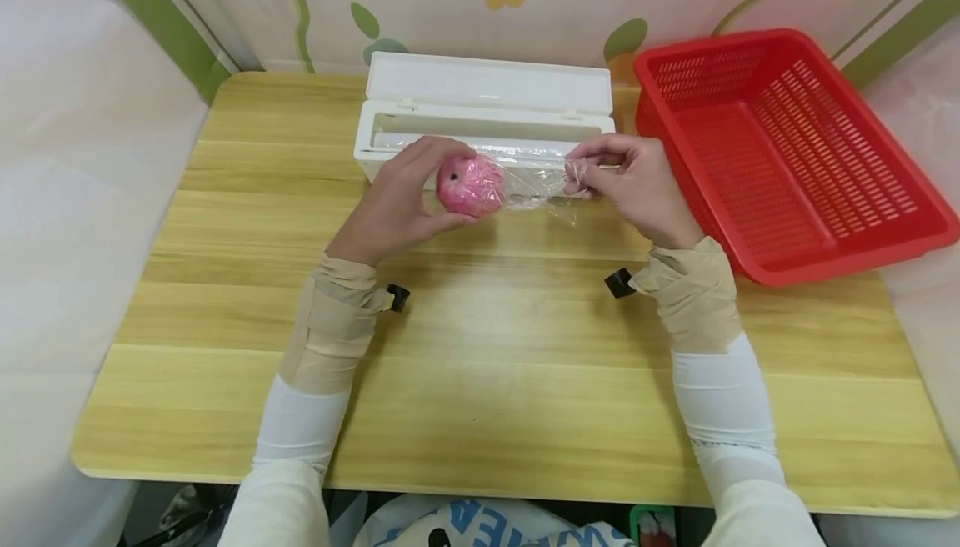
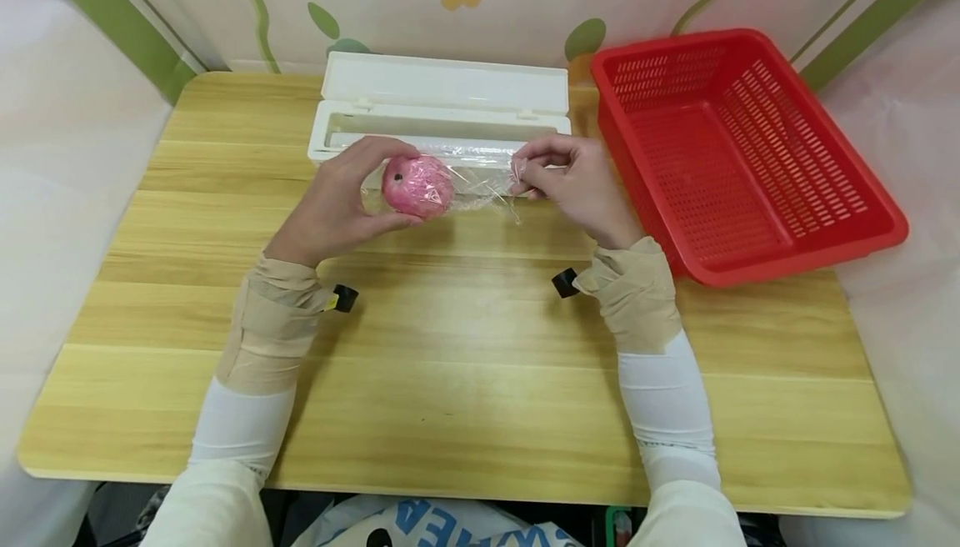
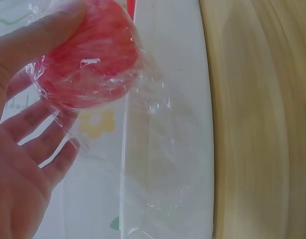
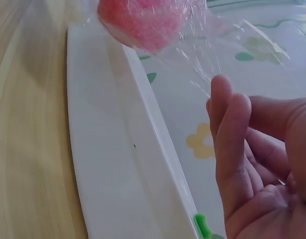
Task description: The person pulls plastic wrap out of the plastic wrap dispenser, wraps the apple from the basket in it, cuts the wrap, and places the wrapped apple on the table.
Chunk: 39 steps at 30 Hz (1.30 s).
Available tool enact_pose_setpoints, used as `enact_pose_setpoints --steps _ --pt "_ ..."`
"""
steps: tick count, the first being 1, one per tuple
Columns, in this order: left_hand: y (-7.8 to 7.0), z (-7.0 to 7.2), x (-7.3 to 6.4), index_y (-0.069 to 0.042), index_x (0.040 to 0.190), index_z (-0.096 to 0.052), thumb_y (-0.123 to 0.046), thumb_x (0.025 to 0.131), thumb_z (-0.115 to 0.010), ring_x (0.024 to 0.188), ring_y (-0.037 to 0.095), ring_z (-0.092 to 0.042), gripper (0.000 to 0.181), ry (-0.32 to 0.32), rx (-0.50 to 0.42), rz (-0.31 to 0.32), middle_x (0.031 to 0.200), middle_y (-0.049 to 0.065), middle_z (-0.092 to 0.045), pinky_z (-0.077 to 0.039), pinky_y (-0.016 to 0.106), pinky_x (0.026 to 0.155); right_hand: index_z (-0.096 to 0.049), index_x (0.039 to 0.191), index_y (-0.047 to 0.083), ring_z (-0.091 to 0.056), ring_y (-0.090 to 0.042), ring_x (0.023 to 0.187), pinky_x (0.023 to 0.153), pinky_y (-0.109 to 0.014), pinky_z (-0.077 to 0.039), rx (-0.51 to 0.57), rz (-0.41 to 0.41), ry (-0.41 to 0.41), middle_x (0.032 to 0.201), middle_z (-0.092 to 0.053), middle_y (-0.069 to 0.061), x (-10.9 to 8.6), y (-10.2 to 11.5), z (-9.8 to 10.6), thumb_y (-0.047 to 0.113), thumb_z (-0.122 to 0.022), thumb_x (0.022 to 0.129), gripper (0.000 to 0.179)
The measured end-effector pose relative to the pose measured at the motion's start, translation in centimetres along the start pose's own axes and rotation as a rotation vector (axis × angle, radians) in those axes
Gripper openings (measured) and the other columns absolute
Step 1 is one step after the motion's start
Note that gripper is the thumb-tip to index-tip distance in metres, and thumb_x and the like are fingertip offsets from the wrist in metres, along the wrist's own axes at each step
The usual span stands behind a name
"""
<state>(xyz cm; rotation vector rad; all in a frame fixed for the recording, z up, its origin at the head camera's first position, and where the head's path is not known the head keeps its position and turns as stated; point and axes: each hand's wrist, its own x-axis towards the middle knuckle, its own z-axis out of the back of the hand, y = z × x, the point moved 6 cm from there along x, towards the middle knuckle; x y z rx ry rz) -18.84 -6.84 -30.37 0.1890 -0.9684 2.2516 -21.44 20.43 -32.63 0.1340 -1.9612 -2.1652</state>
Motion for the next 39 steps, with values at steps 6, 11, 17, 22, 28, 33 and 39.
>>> enact_pose_setpoints --steps 6,11,17,22,28,33,39 --pt "0.2 0.0 0.0 -0.005 0.137 -0.06 -0.018 0.078 -0.096 0.132 0.025 -0.059 0.071 -0.001 0.007 0.023 0.139 0.01 -0.063 -0.052 0.04 0.115 -0.071 0.125 0.003 -0.078 -0.018 0.089 0.08 -0.027 -0.065 -0.139 -0.103 0.105 0.108 -0.076 -0.008 -0.5 0.0 1.1 0.018 -0.077 0.098 0.031" --pt "0.4 0.2 -0.1 -0.007 0.14 -0.059 -0.021 0.079 -0.096 0.136 0.025 -0.056 0.073 -0.005 0.046 0.074 0.142 0.01 -0.062 -0.051 0.043 0.117 -0.064 0.12 0.003 -0.078 -0.02 0.088 0.073 -0.027 -0.064 -0.111 -0.066 0.09 0.104 -0.075 -0.008 -0.5 0.7 1.2 0.028 -0.065 0.106 0.029" --pt "0.7 0.5 -0.2 -0.006 0.14 -0.06 -0.023 0.078 -0.096 0.137 0.026 -0.056 0.074 -0.041 0.051 0.094 0.142 0.011 -0.063 -0.047 0.044 0.12 -0.052 0.109 0.008 -0.077 -0.02 0.081 0.07 -0.027 -0.061 -0.168 0.01 0.151 0.093 -0.079 -0.003 -0.8 1.3 -0.6 0.007 -0.077 0.095 0.029" --pt "0.8 0.8 -0.2 -0.007 0.141 -0.06 -0.025 0.076 -0.098 0.138 0.025 -0.055 0.077 -0.061 0.055 0.101 0.143 0.01 -0.063 -0.044 0.046 0.122 -0.051 0.101 0.007 -0.077 -0.023 0.074 0.07 -0.028 -0.064 0.026 0.05 0.124 0.089 -0.079 -0.01 -1.1 2.2 -0.9 -0.005 -0.079 0.09 0.032" --pt "0.7 0.9 -0.1 -0.007 0.14 -0.061 -0.023 0.075 -0.098 0.137 0.024 -0.056 0.076 -0.051 0.042 0.092 0.143 0.009 -0.064 -0.046 0.045 0.12 -0.053 0.1 0.007 -0.076 -0.021 0.075 0.071 -0.028 -0.063 0.123 -0.013 0.132 0.089 -0.079 -0.011 -1.6 2.5 -0.7 -0.005 -0.076 0.092 0.027" --pt "0.7 1.4 -0.2 -0.005 0.141 -0.061 -0.022 0.075 -0.098 0.131 0.02 -0.059 0.078 -0.078 -0.036 0.104 0.14 0.008 -0.066 -0.051 0.039 0.115 -0.054 0.098 0.004 -0.077 -0.021 0.076 0.072 -0.027 -0.063 0.078 -0.036 0.15 0.089 -0.078 -0.012 -1.2 1.7 -1.1 -0.002 -0.078 0.092 0.025" --pt "0.7 2.0 -0.5 -0.006 0.141 -0.062 -0.021 0.075 -0.098 0.126 0.015 -0.062 0.077 -0.109 -0.18 0.124 0.137 0.006 -0.069 -0.052 0.036 0.111 -0.057 0.099 0.002 -0.077 -0.021 0.076 0.071 -0.029 -0.063 0.048 0.006 0.14 0.092 -0.076 -0.01 -0.6 1.0 -1.5 -0.001 -0.079 0.092 0.023"
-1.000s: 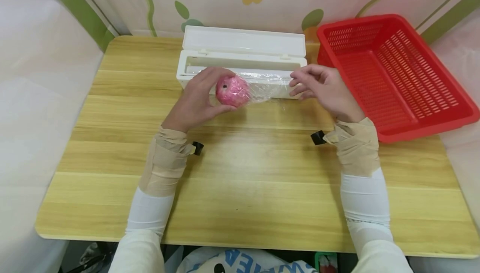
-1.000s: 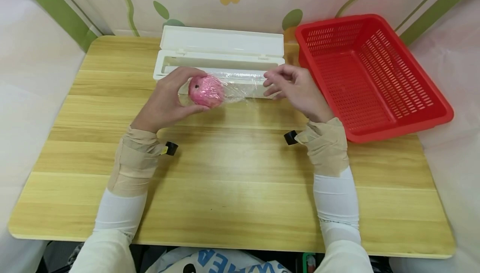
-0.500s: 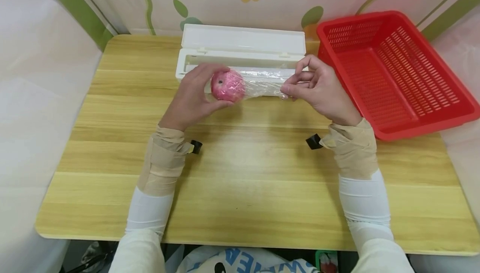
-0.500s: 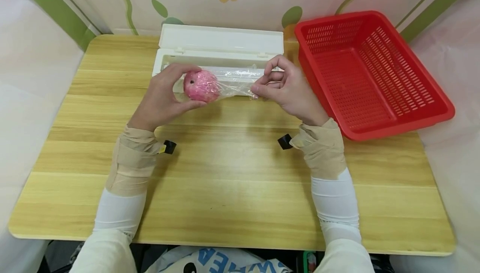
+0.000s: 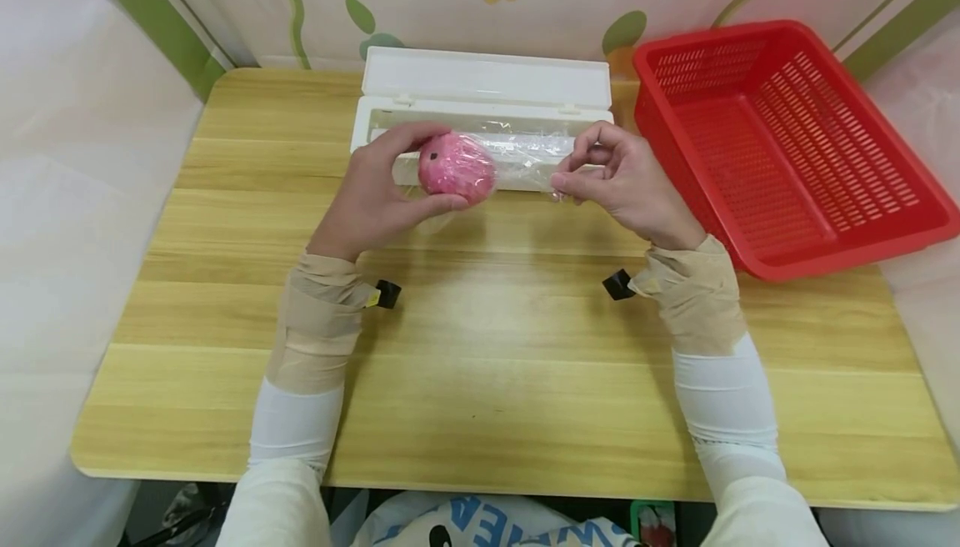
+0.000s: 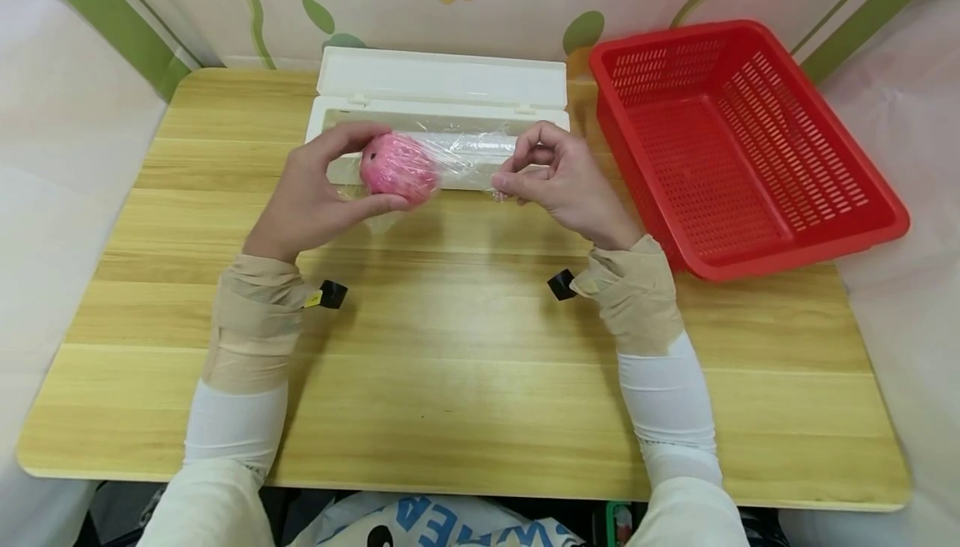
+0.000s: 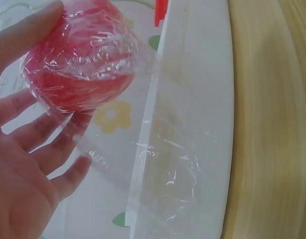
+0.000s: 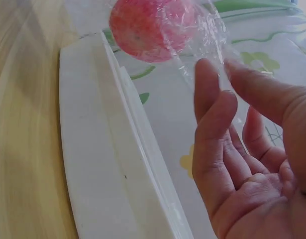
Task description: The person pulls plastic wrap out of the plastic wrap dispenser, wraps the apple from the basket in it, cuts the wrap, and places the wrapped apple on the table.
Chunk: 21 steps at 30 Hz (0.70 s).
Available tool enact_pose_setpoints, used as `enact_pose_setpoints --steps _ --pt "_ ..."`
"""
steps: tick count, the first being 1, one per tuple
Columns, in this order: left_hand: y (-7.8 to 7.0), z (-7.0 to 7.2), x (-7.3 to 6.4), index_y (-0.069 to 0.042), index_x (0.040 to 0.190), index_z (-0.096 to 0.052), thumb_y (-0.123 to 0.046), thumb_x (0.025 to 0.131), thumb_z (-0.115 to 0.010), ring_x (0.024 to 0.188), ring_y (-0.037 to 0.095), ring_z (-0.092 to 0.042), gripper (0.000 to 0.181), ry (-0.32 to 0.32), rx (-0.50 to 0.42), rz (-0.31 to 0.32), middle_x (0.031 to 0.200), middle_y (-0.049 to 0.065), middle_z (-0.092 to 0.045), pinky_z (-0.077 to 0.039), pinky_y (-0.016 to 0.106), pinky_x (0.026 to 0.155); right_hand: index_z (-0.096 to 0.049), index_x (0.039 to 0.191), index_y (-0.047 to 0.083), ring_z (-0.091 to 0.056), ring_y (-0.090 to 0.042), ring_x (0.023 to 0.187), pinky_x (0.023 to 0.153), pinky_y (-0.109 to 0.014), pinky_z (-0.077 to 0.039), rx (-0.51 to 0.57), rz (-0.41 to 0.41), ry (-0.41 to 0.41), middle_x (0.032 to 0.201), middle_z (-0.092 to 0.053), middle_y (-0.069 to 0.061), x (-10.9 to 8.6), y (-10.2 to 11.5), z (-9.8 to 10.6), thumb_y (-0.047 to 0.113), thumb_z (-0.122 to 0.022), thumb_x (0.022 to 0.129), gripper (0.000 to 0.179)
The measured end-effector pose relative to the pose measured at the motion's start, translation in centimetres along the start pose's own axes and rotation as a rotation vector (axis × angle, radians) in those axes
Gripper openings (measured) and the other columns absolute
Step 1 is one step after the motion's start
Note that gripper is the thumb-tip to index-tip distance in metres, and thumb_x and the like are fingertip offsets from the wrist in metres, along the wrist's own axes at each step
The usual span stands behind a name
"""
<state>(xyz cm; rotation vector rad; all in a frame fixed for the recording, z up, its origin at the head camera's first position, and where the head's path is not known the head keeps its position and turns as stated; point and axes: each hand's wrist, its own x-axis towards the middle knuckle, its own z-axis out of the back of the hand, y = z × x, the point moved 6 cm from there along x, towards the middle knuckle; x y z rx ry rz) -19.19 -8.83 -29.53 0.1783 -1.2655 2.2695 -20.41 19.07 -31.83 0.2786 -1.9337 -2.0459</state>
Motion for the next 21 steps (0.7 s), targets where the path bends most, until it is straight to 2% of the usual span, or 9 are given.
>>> enact_pose_setpoints --steps 3,7,10,13,17,21 --pt "0.0 0.2 0.0 -0.009 0.142 -0.063 -0.02 0.076 -0.097 0.126 0.014 -0.062 0.075 -0.004 -0.042 0.018 0.137 0.004 -0.069 -0.051 0.036 0.112 -0.059 0.102 0.002 -0.077 -0.023 0.079 0.073 -0.03 -0.064 0.013 -0.017 -0.014 0.093 -0.076 -0.01 0.1 -0.4 0.4 -0.001 -0.079 0.092 0.023" --pt "0.0 0.2 0.0 -0.01 0.142 -0.063 -0.018 0.077 -0.097 0.127 0.013 -0.061 0.074 -0.01 -0.055 0.033 0.137 0.003 -0.068 -0.051 0.036 0.112 -0.061 0.11 0.002 -0.078 -0.023 0.086 0.076 -0.029 -0.064 0.033 -0.062 -0.049 0.094 -0.077 -0.01 0.0 -0.7 1.3 0.002 -0.078 0.093 0.024" --pt "-0.1 -0.1 0.1 -0.009 0.142 -0.062 -0.018 0.076 -0.097 0.128 0.014 -0.06 0.075 -0.008 -0.035 0.015 0.138 0.003 -0.067 -0.05 0.037 0.113 -0.063 0.122 0.002 -0.076 -0.021 0.096 0.077 -0.027 -0.063 0.045 -0.101 -0.108 0.106 -0.075 -0.009 -0.4 -0.3 1.8 0.015 -0.072 0.101 0.027" --pt "-0.6 -0.8 0.2 -0.005 0.141 -0.061 -0.018 0.074 -0.098 0.13 0.015 -0.06 0.078 -0.002 0.008 -0.035 0.138 0.007 -0.066 -0.05 0.036 0.114 -0.062 0.135 0.004 -0.072 -0.025 0.108 0.077 -0.026 -0.064 0.034 -0.135 -0.205 0.12 -0.069 -0.011 -0.7 0.4 1.4 0.038 -0.058 0.109 0.043" --pt "-1.7 -2.0 0.3 0.0 0.138 -0.06 -0.02 0.074 -0.099 0.129 0.019 -0.061 0.078 0.009 0.048 -0.109 0.137 0.011 -0.066 -0.051 0.035 0.113 -0.061 0.141 0.005 -0.068 -0.026 0.105 0.073 -0.027 -0.063 -0.108 -0.113 -0.338 0.123 -0.061 -0.012 -0.7 1.0 0.0 0.051 -0.041 0.112 0.058" --pt "-2.5 -3.1 0.2 0.002 0.137 -0.06 -0.021 0.074 -0.099 0.127 0.022 -0.062 0.077 0.027 0.051 -0.142 0.136 0.014 -0.067 -0.054 0.035 0.111 -0.064 0.129 0.006 -0.065 -0.018 0.081 0.059 -0.023 -0.059 -0.294 -0.024 -0.468 0.107 -0.061 -0.006 -0.7 1.1 -0.8 0.048 -0.043 0.111 0.05"
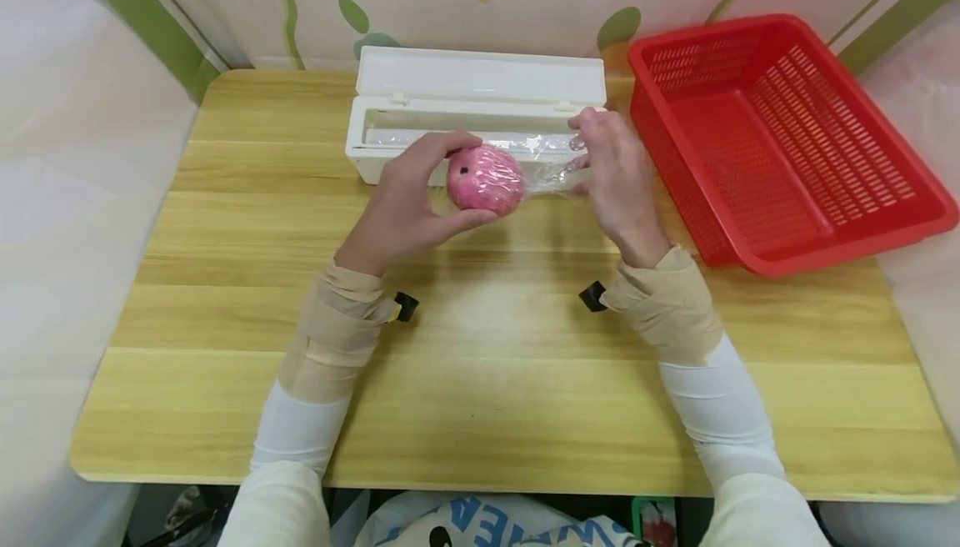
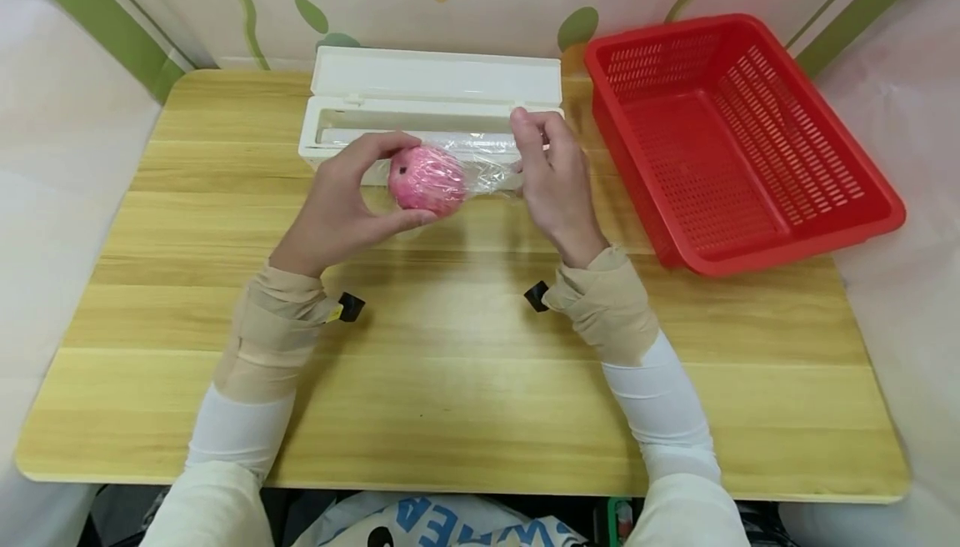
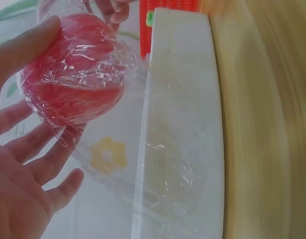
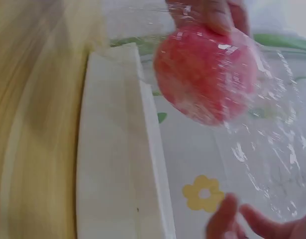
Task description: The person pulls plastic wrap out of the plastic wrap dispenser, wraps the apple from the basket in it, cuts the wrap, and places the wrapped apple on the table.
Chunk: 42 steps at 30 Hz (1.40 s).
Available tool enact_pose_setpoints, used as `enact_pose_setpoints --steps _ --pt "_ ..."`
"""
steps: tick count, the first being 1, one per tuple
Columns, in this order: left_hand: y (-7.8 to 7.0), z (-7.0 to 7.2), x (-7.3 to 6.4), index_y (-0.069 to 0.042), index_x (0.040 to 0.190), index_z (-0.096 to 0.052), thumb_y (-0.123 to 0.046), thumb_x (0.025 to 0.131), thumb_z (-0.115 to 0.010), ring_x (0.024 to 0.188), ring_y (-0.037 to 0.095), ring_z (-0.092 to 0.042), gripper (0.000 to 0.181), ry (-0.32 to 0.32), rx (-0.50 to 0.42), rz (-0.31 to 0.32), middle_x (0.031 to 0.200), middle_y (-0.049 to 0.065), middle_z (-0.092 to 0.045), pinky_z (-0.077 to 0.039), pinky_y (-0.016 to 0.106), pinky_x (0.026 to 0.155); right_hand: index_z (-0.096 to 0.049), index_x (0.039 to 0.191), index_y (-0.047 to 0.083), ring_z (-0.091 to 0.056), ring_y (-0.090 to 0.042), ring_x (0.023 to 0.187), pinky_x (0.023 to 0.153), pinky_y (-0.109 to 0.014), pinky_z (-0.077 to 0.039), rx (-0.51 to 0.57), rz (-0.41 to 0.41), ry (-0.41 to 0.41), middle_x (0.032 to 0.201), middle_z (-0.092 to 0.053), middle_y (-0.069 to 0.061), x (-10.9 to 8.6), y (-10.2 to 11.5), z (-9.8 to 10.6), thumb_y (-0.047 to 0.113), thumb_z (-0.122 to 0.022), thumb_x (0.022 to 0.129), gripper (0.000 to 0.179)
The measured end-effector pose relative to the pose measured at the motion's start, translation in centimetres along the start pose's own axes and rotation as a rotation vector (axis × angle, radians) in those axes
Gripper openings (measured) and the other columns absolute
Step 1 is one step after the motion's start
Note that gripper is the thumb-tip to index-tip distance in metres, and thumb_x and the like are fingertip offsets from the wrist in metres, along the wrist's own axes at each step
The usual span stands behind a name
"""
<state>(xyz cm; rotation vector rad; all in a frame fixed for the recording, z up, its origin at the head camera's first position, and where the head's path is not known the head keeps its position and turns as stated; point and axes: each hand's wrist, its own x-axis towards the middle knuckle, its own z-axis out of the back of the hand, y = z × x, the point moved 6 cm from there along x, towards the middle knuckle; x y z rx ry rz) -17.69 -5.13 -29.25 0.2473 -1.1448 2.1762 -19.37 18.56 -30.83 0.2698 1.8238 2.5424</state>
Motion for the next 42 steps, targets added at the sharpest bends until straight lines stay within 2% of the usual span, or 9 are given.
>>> enact_pose_setpoints --steps 4,8,12,15,20,24,28,35,42 --pt "-0.3 -0.6 0.0 0.003 0.137 -0.06 -0.02 0.074 -0.099 0.124 0.021 -0.064 0.077 0.022 -0.029 0.01 0.134 0.014 -0.068 -0.055 0.034 0.109 -0.063 0.098 0.014 -0.055 -0.012 0.063 0.051 -0.02 -0.045 -0.037 0.125 -0.152 0.082 -0.058 0.004 -0.2 0.2 0.1 0.04 -0.053 0.109 0.03" --pt "-0.1 -1.0 -0.1 0.0 0.137 -0.061 -0.022 0.076 -0.098 0.122 0.018 -0.065 0.074 0.062 -0.103 0.049 0.133 0.011 -0.07 -0.055 0.033 0.11 -0.056 0.078 0.02 -0.046 -0.005 0.06 0.053 -0.021 -0.033 -0.024 0.279 -0.292 0.068 -0.053 0.016 -0.3 0.7 0.7 0.029 -0.06 0.107 0.03" --pt "0.3 -1.4 -0.1 -0.005 0.137 -0.062 -0.024 0.077 -0.097 0.125 0.015 -0.065 0.072 0.113 -0.183 0.093 0.135 0.005 -0.07 -0.052 0.035 0.113 -0.057 0.067 0.002 -0.044 -0.003 0.056 0.053 -0.021 -0.03 0.02 0.395 -0.383 0.061 -0.052 0.022 -0.5 1.3 1.4 0.02 -0.065 0.104 0.042" --pt "0.4 -1.7 -0.1 -0.007 0.136 -0.063 -0.024 0.077 -0.097 0.125 0.014 -0.064 0.07 0.141 -0.23 0.105 0.135 0.002 -0.07 -0.051 0.037 0.114 -0.056 0.063 -0.008 -0.042 -0.001 0.056 0.054 -0.021 -0.027 0.041 0.434 -0.425 0.059 -0.051 0.022 -0.7 1.8 1.8 0.017 -0.069 0.101 0.047" --pt "0.3 -2.2 -0.1 -0.008 0.136 -0.063 -0.02 0.077 -0.097 0.124 0.013 -0.064 0.069 0.174 -0.287 0.118 0.133 0.001 -0.069 -0.051 0.038 0.113 -0.048 0.057 -0.01 -0.035 0.002 0.057 0.056 -0.019 -0.021 0.035 0.499 -0.47 0.056 -0.043 0.019 -1.1 2.6 2.4 0.013 -0.071 0.099 0.054" --pt "0.2 -2.4 -0.1 -0.008 0.137 -0.063 -0.016 0.077 -0.096 0.124 0.014 -0.065 0.069 0.191 -0.328 0.134 0.133 0.002 -0.069 -0.05 0.037 0.114 -0.042 0.054 -0.006 -0.031 0.001 0.057 0.057 -0.019 -0.018 0.028 0.526 -0.49 0.054 -0.037 0.012 -1.3 3.0 2.7 0.014 -0.069 0.1 0.057" --pt "0.1 -2.6 -0.2 -0.008 0.138 -0.062 -0.013 0.078 -0.095 0.126 0.015 -0.064 0.069 0.2 -0.372 0.133 0.135 0.003 -0.068 -0.048 0.042 0.117 -0.04 0.054 -0.005 -0.03 -0.001 0.056 0.056 -0.02 -0.017 0.029 0.501 -0.474 0.053 -0.035 0.01 -1.4 3.2 3.0 0.018 -0.068 0.102 0.059" --pt "-0.3 -2.9 -0.2 -0.007 0.138 -0.061 -0.007 0.076 -0.096 0.128 0.017 -0.063 0.071 0.192 -0.426 0.084 0.136 0.004 -0.066 -0.045 0.045 0.12 -0.039 0.048 0.011 -0.03 -0.006 0.053 0.052 -0.02 -0.015 0.045 0.459 -0.425 0.05 -0.034 0.01 -1.2 3.2 3.2 0.022 -0.067 0.101 0.061" --pt "-0.8 -3.1 -0.2 -0.005 0.138 -0.062 -0.006 0.072 -0.098 0.13 0.017 -0.062 0.075 0.174 -0.42 0.023 0.138 0.005 -0.066 -0.044 0.04 0.121 -0.043 0.05 -0.001 -0.031 -0.006 0.051 0.049 -0.021 -0.017 0.07 0.438 -0.346 0.048 -0.036 0.013 -0.9 3.1 2.9 0.021 -0.066 0.102 0.061"
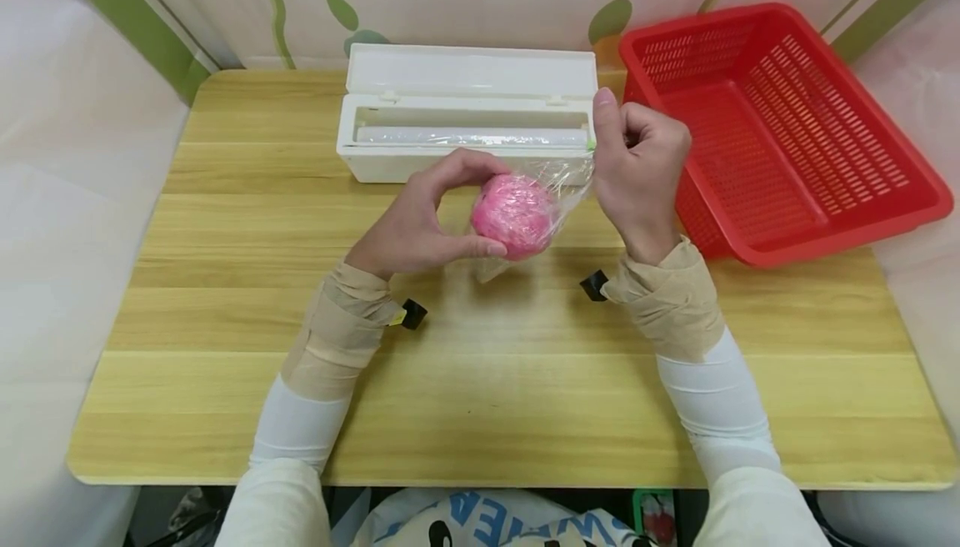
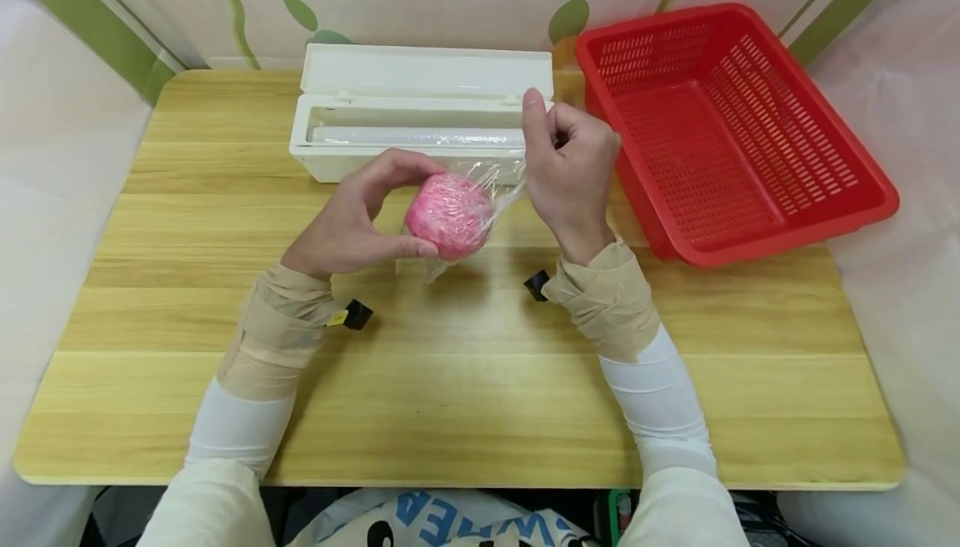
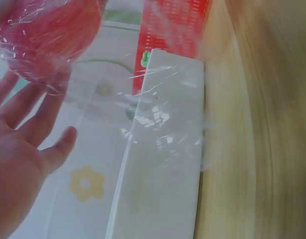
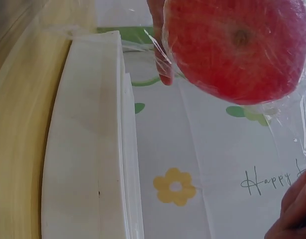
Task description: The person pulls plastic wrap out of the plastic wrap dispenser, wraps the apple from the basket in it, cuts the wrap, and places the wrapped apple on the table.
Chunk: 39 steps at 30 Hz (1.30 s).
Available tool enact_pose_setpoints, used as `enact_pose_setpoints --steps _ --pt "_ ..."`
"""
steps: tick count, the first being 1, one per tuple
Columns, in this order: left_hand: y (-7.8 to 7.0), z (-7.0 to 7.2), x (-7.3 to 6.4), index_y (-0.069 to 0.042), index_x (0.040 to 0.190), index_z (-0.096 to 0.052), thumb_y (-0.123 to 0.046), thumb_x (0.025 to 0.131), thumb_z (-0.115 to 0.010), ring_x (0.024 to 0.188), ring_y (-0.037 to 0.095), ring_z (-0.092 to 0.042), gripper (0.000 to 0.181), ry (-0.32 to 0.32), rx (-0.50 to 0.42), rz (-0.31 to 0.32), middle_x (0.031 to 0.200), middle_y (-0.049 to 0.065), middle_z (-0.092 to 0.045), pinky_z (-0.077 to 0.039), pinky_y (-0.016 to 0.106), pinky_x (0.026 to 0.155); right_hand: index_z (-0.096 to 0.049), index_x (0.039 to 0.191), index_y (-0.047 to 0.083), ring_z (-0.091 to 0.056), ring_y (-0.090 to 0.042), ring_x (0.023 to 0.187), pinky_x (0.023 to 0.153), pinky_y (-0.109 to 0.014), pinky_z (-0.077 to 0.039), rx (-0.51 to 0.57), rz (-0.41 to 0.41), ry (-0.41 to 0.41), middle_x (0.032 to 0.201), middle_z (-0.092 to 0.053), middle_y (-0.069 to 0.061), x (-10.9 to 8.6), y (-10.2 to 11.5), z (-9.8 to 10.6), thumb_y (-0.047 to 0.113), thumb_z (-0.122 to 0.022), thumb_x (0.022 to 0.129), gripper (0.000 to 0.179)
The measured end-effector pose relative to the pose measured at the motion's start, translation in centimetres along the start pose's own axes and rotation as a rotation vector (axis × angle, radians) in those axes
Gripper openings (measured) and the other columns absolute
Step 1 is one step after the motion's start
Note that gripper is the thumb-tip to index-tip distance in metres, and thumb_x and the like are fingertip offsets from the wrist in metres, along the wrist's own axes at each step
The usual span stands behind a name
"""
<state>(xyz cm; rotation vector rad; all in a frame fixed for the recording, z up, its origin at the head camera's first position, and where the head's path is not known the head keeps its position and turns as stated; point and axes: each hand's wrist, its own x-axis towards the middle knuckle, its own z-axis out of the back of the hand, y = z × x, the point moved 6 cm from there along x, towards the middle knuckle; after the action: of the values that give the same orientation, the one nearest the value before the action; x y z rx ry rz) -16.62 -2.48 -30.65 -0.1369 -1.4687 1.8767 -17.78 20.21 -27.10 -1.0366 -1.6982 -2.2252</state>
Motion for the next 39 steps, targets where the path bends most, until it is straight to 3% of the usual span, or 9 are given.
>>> enact_pose_setpoints --steps 6,12,23,27,33,39 --pt "-0.6 -0.1 0.0 -0.002 0.136 -0.062 -0.006 0.069 -0.099 0.13 0.018 -0.062 0.077 -0.012 0.015 -0.1 0.138 0.007 -0.068 -0.047 0.039 0.119 -0.043 0.05 0.001 -0.031 -0.004 0.049 0.047 -0.02 -0.018 0.016 -0.016 0.074 0.048 -0.037 0.014 0.0 -0.1 -0.4 0.019 -0.064 0.103 0.061" --pt "-1.1 -0.5 0.1 0.002 0.135 -0.062 0.0 0.068 -0.099 0.135 0.022 -0.061 0.077 0.009 -0.011 -0.199 0.138 0.013 -0.069 -0.044 0.042 0.122 -0.041 0.049 0.004 -0.031 -0.009 0.051 0.049 -0.022 -0.018 0.013 -0.087 0.095 0.049 -0.035 0.011 -0.4 -0.4 -1.0 0.02 -0.067 0.102 0.061" --pt "-1.9 -1.4 0.2 0.009 0.132 -0.06 0.003 0.066 -0.098 0.136 0.033 -0.06 0.076 0.03 -0.031 -0.325 0.135 0.023 -0.067 -0.045 0.046 0.122 -0.045 0.05 0.003 -0.037 -0.01 0.056 0.05 -0.023 -0.024 -0.04 -0.171 0.219 0.048 -0.038 0.008 -0.7 -0.9 -1.8 0.022 -0.07 0.101 0.06" --pt "-2.3 -1.7 0.1 0.011 0.132 -0.059 0.002 0.068 -0.098 0.134 0.034 -0.061 0.075 0.039 0.008 -0.38 0.134 0.025 -0.067 -0.047 0.046 0.121 -0.047 0.049 0.005 -0.04 -0.012 0.058 0.05 -0.024 -0.027 -0.061 -0.225 0.279 0.048 -0.041 0.006 -0.9 -1.3 -2.2 0.024 -0.071 0.101 0.06" --pt "-3.2 -2.2 -0.1 0.009 0.13 -0.063 -0.007 0.072 -0.098 0.131 0.031 -0.062 0.07 0.043 0.115 -0.436 0.132 0.022 -0.068 -0.049 0.043 0.119 -0.046 0.05 0.007 -0.038 -0.011 0.058 0.052 -0.024 -0.025 -0.061 -0.234 0.365 0.047 -0.038 0.007 -1.3 -1.3 -2.8 0.023 -0.071 0.101 0.06" --pt "-3.7 -2.7 -0.4 0.007 0.13 -0.065 -0.014 0.075 -0.097 0.131 0.031 -0.061 0.067 0.069 0.206 -0.444 0.134 0.02 -0.069 -0.047 0.042 0.119 -0.045 0.051 0.005 -0.034 -0.01 0.051 0.046 -0.023 -0.024 -0.027 -0.282 0.532 0.047 -0.038 0.005 -2.1 -1.6 -3.7 0.027 -0.071 0.102 0.061"
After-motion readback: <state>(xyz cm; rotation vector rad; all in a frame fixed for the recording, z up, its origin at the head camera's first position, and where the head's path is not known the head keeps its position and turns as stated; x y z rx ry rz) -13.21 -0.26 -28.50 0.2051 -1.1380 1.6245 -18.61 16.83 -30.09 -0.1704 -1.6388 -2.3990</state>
